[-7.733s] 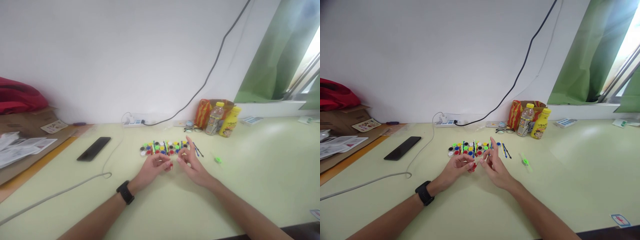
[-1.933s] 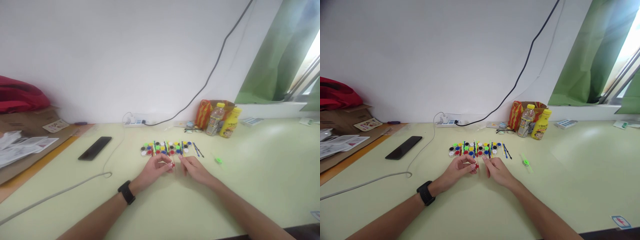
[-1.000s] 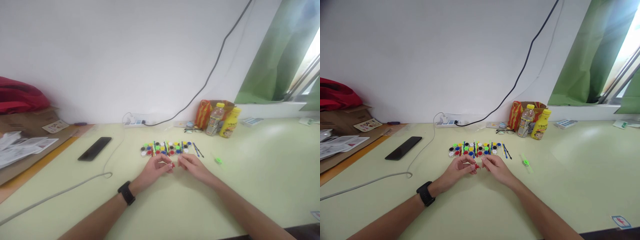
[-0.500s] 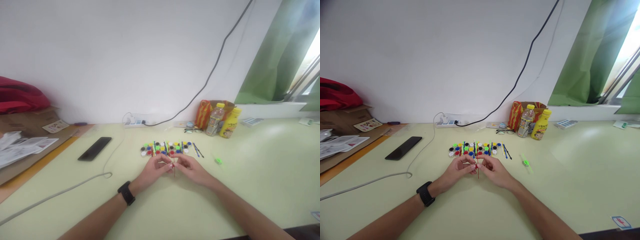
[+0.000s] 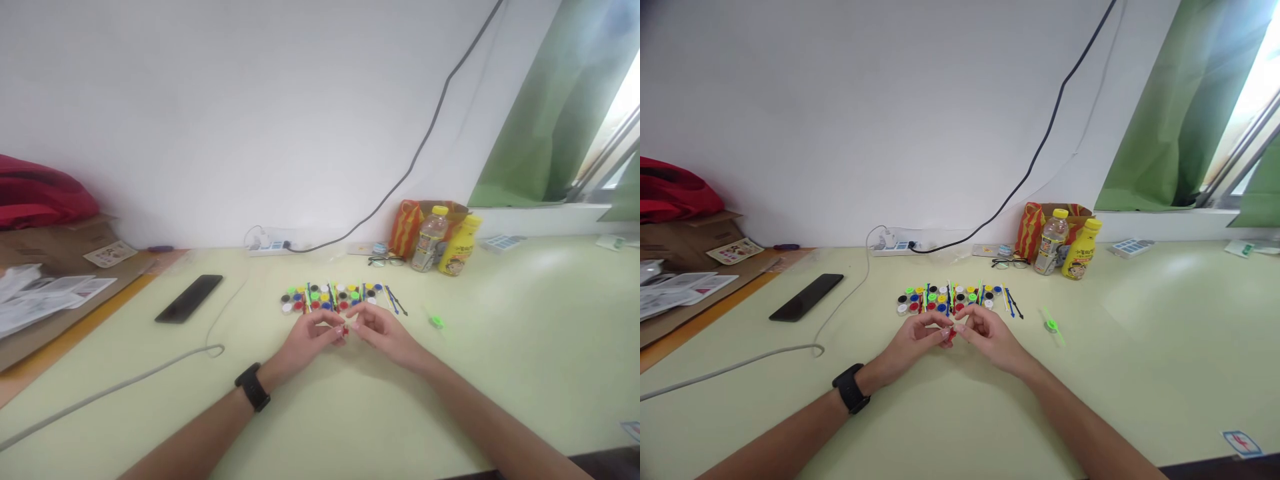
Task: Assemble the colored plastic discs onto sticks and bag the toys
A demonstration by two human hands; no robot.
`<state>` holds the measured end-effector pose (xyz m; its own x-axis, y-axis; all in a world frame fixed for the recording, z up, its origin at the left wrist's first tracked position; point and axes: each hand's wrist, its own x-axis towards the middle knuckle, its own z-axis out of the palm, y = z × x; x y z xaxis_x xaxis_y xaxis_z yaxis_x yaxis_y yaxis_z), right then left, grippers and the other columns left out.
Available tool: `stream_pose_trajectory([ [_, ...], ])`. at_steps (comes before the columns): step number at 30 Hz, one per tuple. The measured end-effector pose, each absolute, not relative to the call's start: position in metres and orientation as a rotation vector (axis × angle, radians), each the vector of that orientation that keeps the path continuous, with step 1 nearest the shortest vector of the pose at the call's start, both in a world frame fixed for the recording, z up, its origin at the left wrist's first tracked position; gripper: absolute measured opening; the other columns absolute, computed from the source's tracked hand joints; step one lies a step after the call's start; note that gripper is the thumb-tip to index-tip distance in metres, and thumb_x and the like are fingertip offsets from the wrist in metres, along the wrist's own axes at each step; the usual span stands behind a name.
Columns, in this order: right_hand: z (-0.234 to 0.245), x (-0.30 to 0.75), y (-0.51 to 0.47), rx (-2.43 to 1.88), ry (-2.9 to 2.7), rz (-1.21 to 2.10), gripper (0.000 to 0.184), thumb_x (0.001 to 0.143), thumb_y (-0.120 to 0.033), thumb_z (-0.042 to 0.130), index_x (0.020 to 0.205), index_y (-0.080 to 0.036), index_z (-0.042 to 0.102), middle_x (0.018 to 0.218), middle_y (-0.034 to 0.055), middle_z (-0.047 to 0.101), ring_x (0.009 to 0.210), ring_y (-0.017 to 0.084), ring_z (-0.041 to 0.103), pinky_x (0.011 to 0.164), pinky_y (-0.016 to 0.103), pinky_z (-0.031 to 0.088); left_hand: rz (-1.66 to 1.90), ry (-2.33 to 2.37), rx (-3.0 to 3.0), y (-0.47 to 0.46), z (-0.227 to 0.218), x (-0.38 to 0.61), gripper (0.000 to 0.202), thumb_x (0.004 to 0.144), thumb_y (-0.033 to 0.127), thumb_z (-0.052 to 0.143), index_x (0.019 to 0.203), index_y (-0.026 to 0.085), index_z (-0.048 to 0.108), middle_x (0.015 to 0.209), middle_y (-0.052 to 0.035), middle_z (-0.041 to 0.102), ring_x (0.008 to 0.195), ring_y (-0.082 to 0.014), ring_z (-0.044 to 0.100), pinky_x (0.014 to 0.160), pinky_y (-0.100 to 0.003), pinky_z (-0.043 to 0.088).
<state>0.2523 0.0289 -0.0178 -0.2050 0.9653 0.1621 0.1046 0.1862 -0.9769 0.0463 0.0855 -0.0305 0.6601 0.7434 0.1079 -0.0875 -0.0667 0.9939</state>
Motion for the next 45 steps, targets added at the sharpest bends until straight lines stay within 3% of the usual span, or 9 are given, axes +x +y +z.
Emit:
stream_pose_trajectory([
  [3, -0.021, 0.253, 0.03, -1.127, -1.438, 1.175, 0.049, 0.089, -0.063, 0.058, 0.118, -0.024, 0.06, 0.071, -0.0039, 0.049, 0.059, 0.011, 0.04, 0.056, 0.025, 0.032, 0.75, 0.594, 1.503, 0.086, -0.03, 0.046, 0.023, 0.09, 0.037, 0.071, 0.099, 0.017, 0.067, 0.094, -0.0057, 0.067, 0.085, -0.0195, 0.069, 0.085, -0.036, 0.056],
  [6, -0.024, 0.259, 0.033, -1.201, -1.45, 1.26, 0.063, 0.095, -0.069, 0.038, 0.075, -0.017, 0.068, 0.061, -0.0012, 0.048, 0.055, 0.011, 0.038, 0.054, 0.027, 0.03, 0.775, 0.6, 1.532, 0.086, -0.029, 0.046, 0.022, 0.091, 0.037, 0.07, 0.099, 0.017, 0.066, 0.096, -0.0059, 0.067, 0.084, -0.0192, 0.069, 0.082, -0.035, 0.056],
  [9, -0.025, 0.263, 0.036, -1.227, -1.499, 1.331, 0.078, 0.095, -0.072, 0.027, 0.046, -0.017, 0.052, 0.049, 0.0001, 0.04, 0.052, 0.012, 0.037, 0.052, 0.028, 0.027, 0.804, 0.601, 1.546, 0.086, -0.029, 0.047, 0.022, 0.091, 0.037, 0.069, 0.097, 0.016, 0.066, 0.094, -0.0059, 0.066, 0.082, -0.0181, 0.068, 0.078, -0.033, 0.056],
  [16, -0.021, 0.258, 0.033, -1.139, -1.428, 1.289, 0.048, 0.085, -0.067, 0.06, 0.08, -0.02, 0.055, 0.067, -0.0026, 0.052, 0.056, 0.011, 0.044, 0.053, 0.025, 0.034, 0.806, 0.6, 1.544, 0.086, -0.028, 0.047, 0.022, 0.088, 0.037, 0.073, 0.094, 0.016, 0.067, 0.09, -0.0053, 0.066, 0.08, -0.0165, 0.064, 0.076, -0.03, 0.054],
  [22, -0.023, 0.256, 0.032, -1.047, -1.45, 1.37, 0.048, 0.081, -0.059, 0.071, 0.108, -0.024, 0.052, 0.087, 0.0003, 0.063, 0.064, 0.012, 0.053, 0.06, 0.027, 0.045, 0.766, 0.574, 1.494, 0.086, -0.032, 0.047, 0.024, 0.087, 0.037, 0.074, 0.094, 0.016, 0.066, 0.088, -0.0058, 0.067, 0.082, -0.0183, 0.066, 0.079, -0.033, 0.054],
  [32, -0.026, 0.254, 0.032, -1.093, -1.513, 1.283, 0.049, 0.083, -0.057, 0.07, 0.117, -0.024, 0.057, 0.083, -0.0018, 0.06, 0.06, 0.011, 0.051, 0.057, 0.025, 0.041, 0.735, 0.558, 1.557, 0.085, -0.031, 0.045, 0.025, 0.084, 0.033, 0.077, 0.098, 0.017, 0.063, 0.098, -0.0073, 0.068, 0.094, -0.0208, 0.067, 0.088, -0.036, 0.053],
  [35, -0.029, 0.257, 0.035, -1.201, -1.56, 1.215, 0.05, 0.089, -0.065, 0.056, 0.077, -0.018, 0.065, 0.064, -0.001, 0.056, 0.054, 0.011, 0.046, 0.054, 0.026, 0.036, 0.756, 0.595, 1.548, 0.085, -0.031, 0.046, 0.025, 0.083, 0.034, 0.078, 0.096, 0.017, 0.064, 0.1, -0.0072, 0.068, 0.095, -0.0206, 0.066, 0.089, -0.036, 0.053],
  [38, -0.03, 0.26, 0.037, -1.288, -1.554, 1.195, 0.069, 0.093, -0.07, 0.043, 0.048, -0.018, 0.05, 0.048, -0.001, 0.044, 0.048, 0.011, 0.04, 0.052, 0.028, 0.032, 0.756, 0.607, 1.547, 0.085, -0.031, 0.046, 0.026, 0.082, 0.034, 0.079, 0.094, 0.017, 0.065, 0.098, -0.0068, 0.067, 0.092, -0.0197, 0.066, 0.088, -0.035, 0.053],
  [45, -0.023, 0.255, 0.033, -1.113, -1.451, 1.232, 0.041, 0.084, -0.06, 0.067, 0.095, -0.022, 0.057, 0.069, -0.0046, 0.053, 0.056, 0.011, 0.045, 0.054, 0.025, 0.036, 0.745, 0.59, 1.517, 0.084, -0.029, 0.046, 0.028, 0.08, 0.036, 0.08, 0.093, 0.017, 0.065, 0.095, -0.0068, 0.069, 0.09, -0.0203, 0.066, 0.085, -0.035, 0.053],
])
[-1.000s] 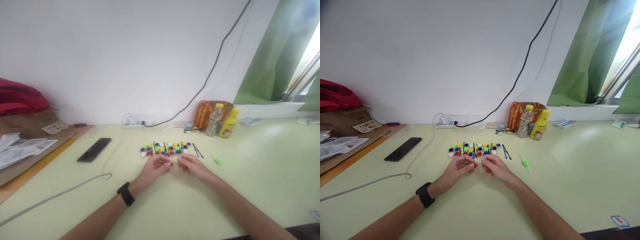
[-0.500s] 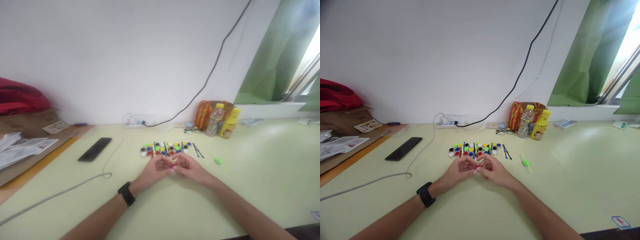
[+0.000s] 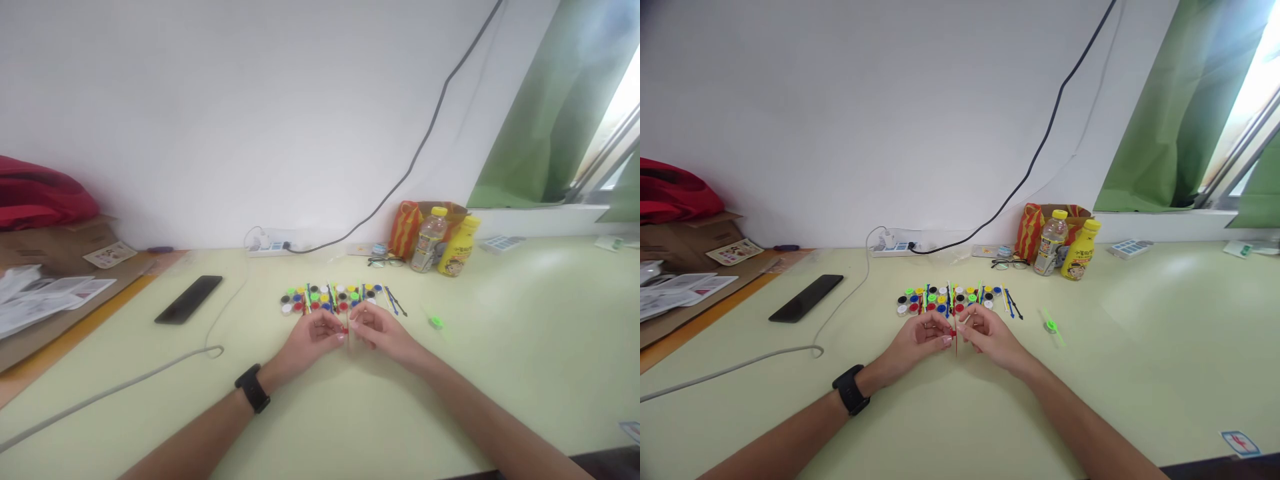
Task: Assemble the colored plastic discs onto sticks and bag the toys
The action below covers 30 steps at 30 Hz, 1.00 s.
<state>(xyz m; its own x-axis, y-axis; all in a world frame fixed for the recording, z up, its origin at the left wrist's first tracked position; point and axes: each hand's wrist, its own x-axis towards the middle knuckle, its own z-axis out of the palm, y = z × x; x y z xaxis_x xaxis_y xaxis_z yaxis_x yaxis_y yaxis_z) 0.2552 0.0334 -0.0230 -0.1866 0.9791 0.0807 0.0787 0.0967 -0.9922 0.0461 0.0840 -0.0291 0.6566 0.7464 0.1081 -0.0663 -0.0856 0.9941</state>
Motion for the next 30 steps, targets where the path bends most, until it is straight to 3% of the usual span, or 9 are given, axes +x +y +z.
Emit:
stream_pose_trajectory([
  [3, -0.0223, 0.2545, 0.032, -1.073, -1.475, 1.272, 0.048, 0.083, -0.057, 0.07, 0.115, -0.025, 0.055, 0.082, -0.0025, 0.059, 0.058, 0.01, 0.048, 0.056, 0.025, 0.041, 0.728, 0.58, 1.515, 0.0839, -0.0291, 0.0455, 0.027, 0.082, 0.036, 0.079, 0.094, 0.017, 0.064, 0.096, -0.0071, 0.069, 0.09, -0.0205, 0.067, 0.084, -0.035, 0.054],
  [11, -0.0251, 0.2563, 0.0331, -1.077, -1.456, 1.25, 0.055, 0.084, -0.054, 0.07, 0.129, -0.028, 0.054, 0.084, -0.0024, 0.057, 0.059, 0.01, 0.047, 0.057, 0.026, 0.04, 0.725, 0.57, 1.54, 0.084, -0.0291, 0.0453, 0.025, 0.084, 0.035, 0.077, 0.096, 0.017, 0.064, 0.098, -0.0079, 0.068, 0.092, -0.021, 0.067, 0.085, -0.036, 0.054],
  [12, -0.0249, 0.2573, 0.0331, -1.071, -1.444, 1.248, 0.048, 0.085, -0.054, 0.069, 0.123, -0.026, 0.059, 0.08, -0.003, 0.055, 0.058, 0.01, 0.045, 0.056, 0.026, 0.038, 0.726, 0.574, 1.539, 0.084, -0.0292, 0.0454, 0.025, 0.083, 0.035, 0.077, 0.096, 0.017, 0.064, 0.097, -0.0077, 0.068, 0.092, -0.0208, 0.067, 0.085, -0.036, 0.054],
  [14, -0.0236, 0.2601, 0.0327, -1.041, -1.437, 1.266, 0.035, 0.087, -0.054, 0.066, 0.09, -0.02, 0.069, 0.068, -0.0026, 0.05, 0.056, 0.011, 0.039, 0.055, 0.027, 0.032, 0.731, 0.59, 1.538, 0.084, -0.0295, 0.0456, 0.026, 0.082, 0.036, 0.079, 0.094, 0.017, 0.065, 0.095, -0.0071, 0.068, 0.089, -0.0201, 0.066, 0.084, -0.035, 0.054],
  [16, -0.0215, 0.2629, 0.032, -1.001, -1.423, 1.305, 0.05, 0.089, -0.056, 0.061, 0.058, -0.017, 0.058, 0.059, -0.0015, 0.044, 0.056, 0.012, 0.036, 0.055, 0.029, 0.029, 0.738, 0.604, 1.539, 0.0839, -0.0302, 0.0456, 0.026, 0.081, 0.036, 0.079, 0.093, 0.017, 0.066, 0.094, -0.0068, 0.068, 0.088, -0.0194, 0.066, 0.082, -0.034, 0.054],
  [18, -0.0196, 0.2641, 0.0314, -0.989, -1.388, 1.32, 0.053, 0.089, -0.057, 0.06, 0.053, -0.018, 0.052, 0.057, -0.0013, 0.042, 0.055, 0.012, 0.034, 0.055, 0.029, 0.027, 0.743, 0.604, 1.537, 0.0839, -0.0308, 0.0455, 0.026, 0.081, 0.037, 0.079, 0.093, 0.017, 0.066, 0.096, -0.007, 0.068, 0.088, -0.0193, 0.066, 0.083, -0.034, 0.054],
  [23, -0.0218, 0.2584, 0.0326, -1.094, -1.399, 1.267, 0.035, 0.085, -0.055, 0.068, 0.091, -0.021, 0.06, 0.066, -0.0044, 0.047, 0.057, 0.011, 0.04, 0.054, 0.025, 0.029, 0.744, 0.593, 1.528, 0.0842, -0.0307, 0.0454, 0.027, 0.081, 0.036, 0.079, 0.094, 0.017, 0.065, 0.096, -0.0072, 0.068, 0.091, -0.02, 0.066, 0.085, -0.035, 0.054],
  [26, -0.0265, 0.2556, 0.0347, -1.148, -1.476, 1.258, 0.045, 0.084, -0.054, 0.069, 0.115, -0.024, 0.058, 0.069, -0.0044, 0.051, 0.058, 0.012, 0.045, 0.054, 0.025, 0.034, 0.733, 0.581, 1.532, 0.084, -0.0292, 0.0453, 0.025, 0.083, 0.035, 0.078, 0.094, 0.017, 0.064, 0.096, -0.0072, 0.068, 0.092, -0.0204, 0.066, 0.086, -0.036, 0.054],
  [30, -0.0276, 0.2562, 0.0356, -1.149, -1.526, 1.231, 0.049, 0.086, -0.055, 0.067, 0.122, -0.023, 0.059, 0.07, -0.0038, 0.05, 0.062, 0.013, 0.048, 0.059, 0.026, 0.038, 0.726, 0.575, 1.537, 0.0833, -0.0283, 0.0452, 0.024, 0.084, 0.033, 0.077, 0.095, 0.017, 0.063, 0.098, -0.0072, 0.068, 0.092, -0.0201, 0.066, 0.086, -0.036, 0.053],
])
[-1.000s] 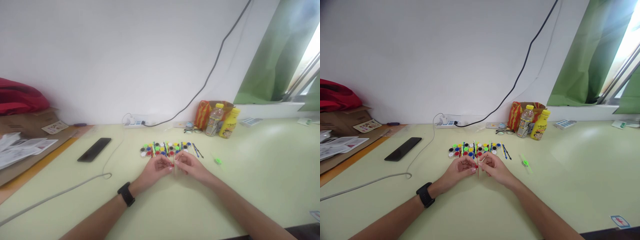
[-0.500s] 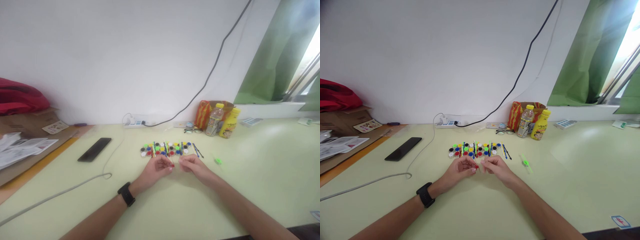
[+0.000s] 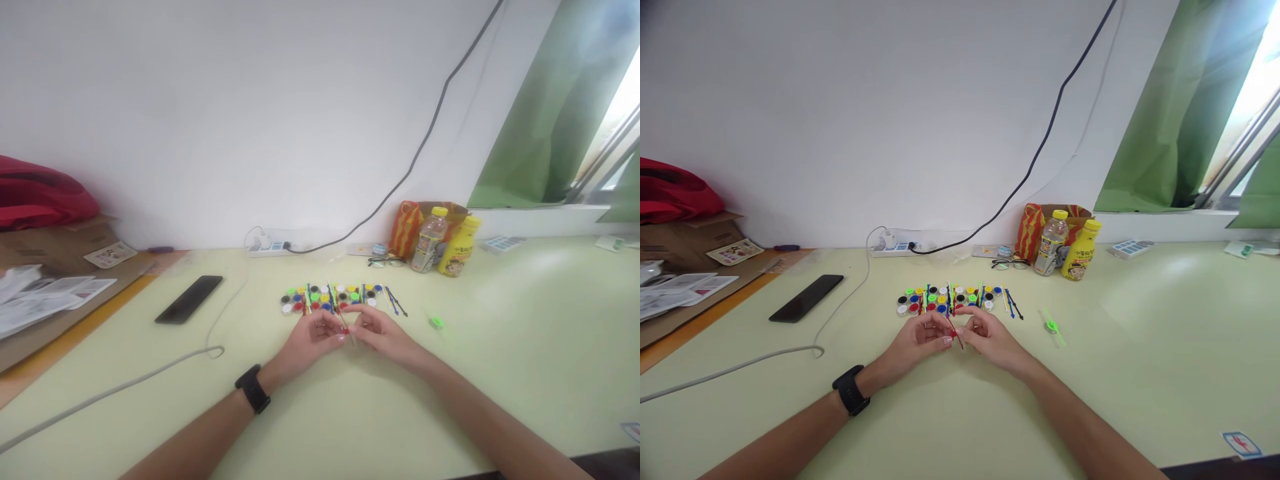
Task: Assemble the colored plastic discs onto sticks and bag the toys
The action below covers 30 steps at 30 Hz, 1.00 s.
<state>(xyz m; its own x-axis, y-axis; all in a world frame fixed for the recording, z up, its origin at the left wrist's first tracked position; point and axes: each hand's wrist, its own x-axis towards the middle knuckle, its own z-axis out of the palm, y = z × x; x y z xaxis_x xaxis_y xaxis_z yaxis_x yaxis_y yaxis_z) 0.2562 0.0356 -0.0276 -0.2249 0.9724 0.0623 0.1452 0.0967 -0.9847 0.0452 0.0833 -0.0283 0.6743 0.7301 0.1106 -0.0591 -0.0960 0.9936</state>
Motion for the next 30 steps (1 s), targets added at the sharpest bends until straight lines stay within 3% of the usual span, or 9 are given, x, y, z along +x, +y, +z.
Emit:
stream_pose_trajectory([
  [4, -0.0239, 0.2574, 0.0334, -1.154, -1.494, 1.231, 0.053, 0.09, -0.055, 0.063, 0.133, -0.025, 0.056, 0.071, -0.0039, 0.048, 0.062, 0.013, 0.044, 0.058, 0.026, 0.036, 0.727, 0.568, 1.527, 0.0828, -0.0287, 0.0458, 0.024, 0.084, 0.032, 0.077, 0.094, 0.017, 0.063, 0.094, -0.0059, 0.068, 0.089, -0.0191, 0.066, 0.084, -0.034, 0.053],
  [6, -0.0229, 0.2586, 0.0324, -1.114, -1.465, 1.259, 0.047, 0.09, -0.054, 0.063, 0.127, -0.025, 0.061, 0.071, -0.004, 0.047, 0.06, 0.012, 0.042, 0.057, 0.026, 0.033, 0.729, 0.57, 1.53, 0.083, -0.0293, 0.0459, 0.024, 0.084, 0.032, 0.078, 0.094, 0.017, 0.063, 0.094, -0.0058, 0.068, 0.089, -0.019, 0.066, 0.084, -0.034, 0.053],
  [8, -0.0226, 0.2607, 0.032, -1.029, -1.455, 1.306, 0.036, 0.09, -0.054, 0.062, 0.096, -0.019, 0.072, 0.067, -0.0027, 0.047, 0.059, 0.011, 0.039, 0.056, 0.027, 0.03, 0.733, 0.584, 1.534, 0.0834, -0.0301, 0.0457, 0.024, 0.083, 0.032, 0.078, 0.094, 0.017, 0.064, 0.095, -0.006, 0.068, 0.089, -0.0188, 0.066, 0.083, -0.033, 0.053],
  [10, -0.0223, 0.2631, 0.0319, -0.943, -1.443, 1.348, 0.049, 0.092, -0.055, 0.059, 0.064, -0.016, 0.065, 0.064, -0.0005, 0.046, 0.059, 0.012, 0.038, 0.057, 0.028, 0.029, 0.736, 0.6, 1.535, 0.0841, -0.0312, 0.0454, 0.024, 0.082, 0.033, 0.079, 0.094, 0.017, 0.064, 0.096, -0.0064, 0.067, 0.089, -0.0186, 0.065, 0.083, -0.033, 0.053],
  [11, -0.0221, 0.2639, 0.032, -0.923, -1.428, 1.356, 0.053, 0.092, -0.055, 0.058, 0.057, -0.016, 0.06, 0.062, 0.0, 0.046, 0.059, 0.012, 0.038, 0.057, 0.029, 0.029, 0.735, 0.605, 1.535, 0.0844, -0.0317, 0.0452, 0.024, 0.082, 0.033, 0.079, 0.094, 0.017, 0.065, 0.097, -0.0065, 0.067, 0.089, -0.0187, 0.065, 0.083, -0.033, 0.053],
  [17, -0.0226, 0.2592, 0.0328, -1.054, -1.487, 1.256, 0.036, 0.086, -0.053, 0.069, 0.081, -0.018, 0.061, 0.067, -0.003, 0.047, 0.061, 0.011, 0.04, 0.057, 0.026, 0.031, 0.731, 0.601, 1.54, 0.0846, -0.031, 0.0457, 0.024, 0.083, 0.032, 0.079, 0.093, 0.016, 0.064, 0.096, -0.0071, 0.067, 0.09, -0.0196, 0.066, 0.083, -0.034, 0.054],
  [24, -0.0298, 0.2564, 0.0345, -1.104, -1.492, 1.289, 0.044, 0.083, -0.058, 0.069, 0.106, -0.024, 0.053, 0.073, -0.0041, 0.053, 0.062, 0.012, 0.047, 0.055, 0.024, 0.035, 0.735, 0.579, 1.536, 0.0842, -0.031, 0.0456, 0.023, 0.084, 0.031, 0.078, 0.094, 0.016, 0.063, 0.098, -0.0074, 0.068, 0.092, -0.0205, 0.067, 0.085, -0.035, 0.053],
  [30, -0.0268, 0.2572, 0.0344, -1.104, -1.507, 1.252, 0.042, 0.088, -0.055, 0.065, 0.113, -0.023, 0.055, 0.07, -0.0052, 0.05, 0.058, 0.011, 0.043, 0.055, 0.025, 0.034, 0.735, 0.578, 1.518, 0.0843, -0.0294, 0.046, 0.024, 0.083, 0.031, 0.078, 0.094, 0.017, 0.063, 0.093, -0.0059, 0.068, 0.09, -0.0198, 0.067, 0.084, -0.034, 0.054],
])
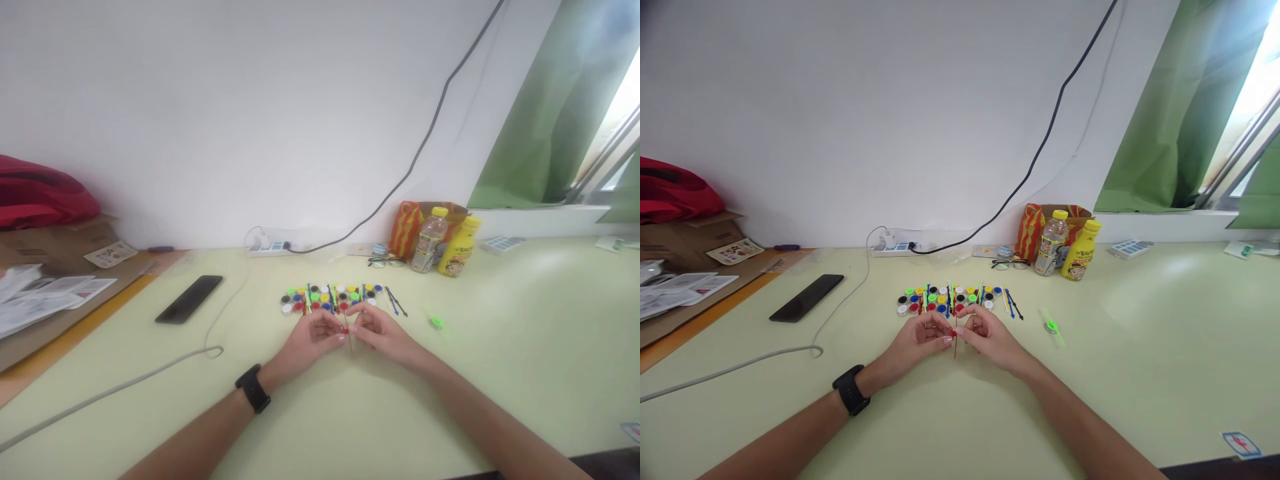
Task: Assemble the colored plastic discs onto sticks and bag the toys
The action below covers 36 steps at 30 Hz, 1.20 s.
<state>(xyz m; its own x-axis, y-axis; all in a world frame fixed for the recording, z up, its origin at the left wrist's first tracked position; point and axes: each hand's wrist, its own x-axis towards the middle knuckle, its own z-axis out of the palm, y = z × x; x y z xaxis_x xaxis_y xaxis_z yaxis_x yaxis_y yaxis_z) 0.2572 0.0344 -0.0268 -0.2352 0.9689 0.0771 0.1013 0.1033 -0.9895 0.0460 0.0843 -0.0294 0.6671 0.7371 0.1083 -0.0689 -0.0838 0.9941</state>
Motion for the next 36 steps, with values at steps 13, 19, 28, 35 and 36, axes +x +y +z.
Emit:
stream_pose_trajectory([
  [13, -0.024, 0.26, 0.033, -1.04, -1.414, 1.265, 0.031, 0.089, -0.05, 0.066, 0.086, -0.02, 0.06, 0.065, -0.0044, 0.045, 0.057, 0.011, 0.038, 0.055, 0.026, 0.029, 0.744, 0.604, 1.539, 0.085, -0.031, 0.046, 0.023, 0.082, 0.031, 0.079, 0.092, 0.017, 0.064, 0.095, -0.0063, 0.067, 0.088, -0.0188, 0.066, 0.082, -0.033, 0.054],
  [19, -0.031, 0.257, 0.037, -1.128, -1.504, 1.281, 0.047, 0.086, -0.053, 0.068, 0.122, -0.024, 0.057, 0.074, -0.0028, 0.056, 0.059, 0.012, 0.048, 0.054, 0.025, 0.037, 0.735, 0.577, 1.528, 0.083, -0.028, 0.046, 0.024, 0.083, 0.032, 0.078, 0.094, 0.017, 0.063, 0.096, -0.0073, 0.069, 0.092, -0.0208, 0.067, 0.085, -0.036, 0.054],
  [28, -0.031, 0.259, 0.037, -1.271, -1.591, 1.112, 0.051, 0.093, -0.063, 0.05, 0.074, -0.018, 0.066, 0.06, -0.002, 0.048, 0.054, 0.012, 0.044, 0.057, 0.028, 0.035, 0.753, 0.596, 1.544, 0.084, -0.031, 0.045, 0.025, 0.083, 0.033, 0.078, 0.095, 0.017, 0.064, 0.098, -0.0075, 0.068, 0.091, -0.0197, 0.067, 0.084, -0.034, 0.054],
  [35, -0.029, 0.259, 0.038, -1.227, -1.423, 1.132, 0.046, 0.089, -0.064, 0.057, 0.108, -0.023, 0.065, 0.065, -0.0043, 0.044, 0.057, 0.012, 0.04, 0.054, 0.026, 0.031, 0.74, 0.601, 1.54, 0.084, -0.029, 0.046, 0.025, 0.082, 0.033, 0.079, 0.094, 0.017, 0.064, 0.1, -0.0076, 0.068, 0.09, -0.0193, 0.066, 0.082, -0.032, 0.054],
  [36, -0.028, 0.257, 0.037, -1.201, -1.387, 1.161, 0.051, 0.089, -0.063, 0.058, 0.123, -0.025, 0.059, 0.068, -0.0045, 0.046, 0.058, 0.012, 0.04, 0.054, 0.026, 0.031, 0.742, 0.599, 1.541, 0.084, -0.029, 0.046, 0.025, 0.082, 0.033, 0.079, 0.094, 0.017, 0.064, 0.1, -0.0076, 0.068, 0.09, -0.0192, 0.066, 0.082, -0.032, 0.054],
])
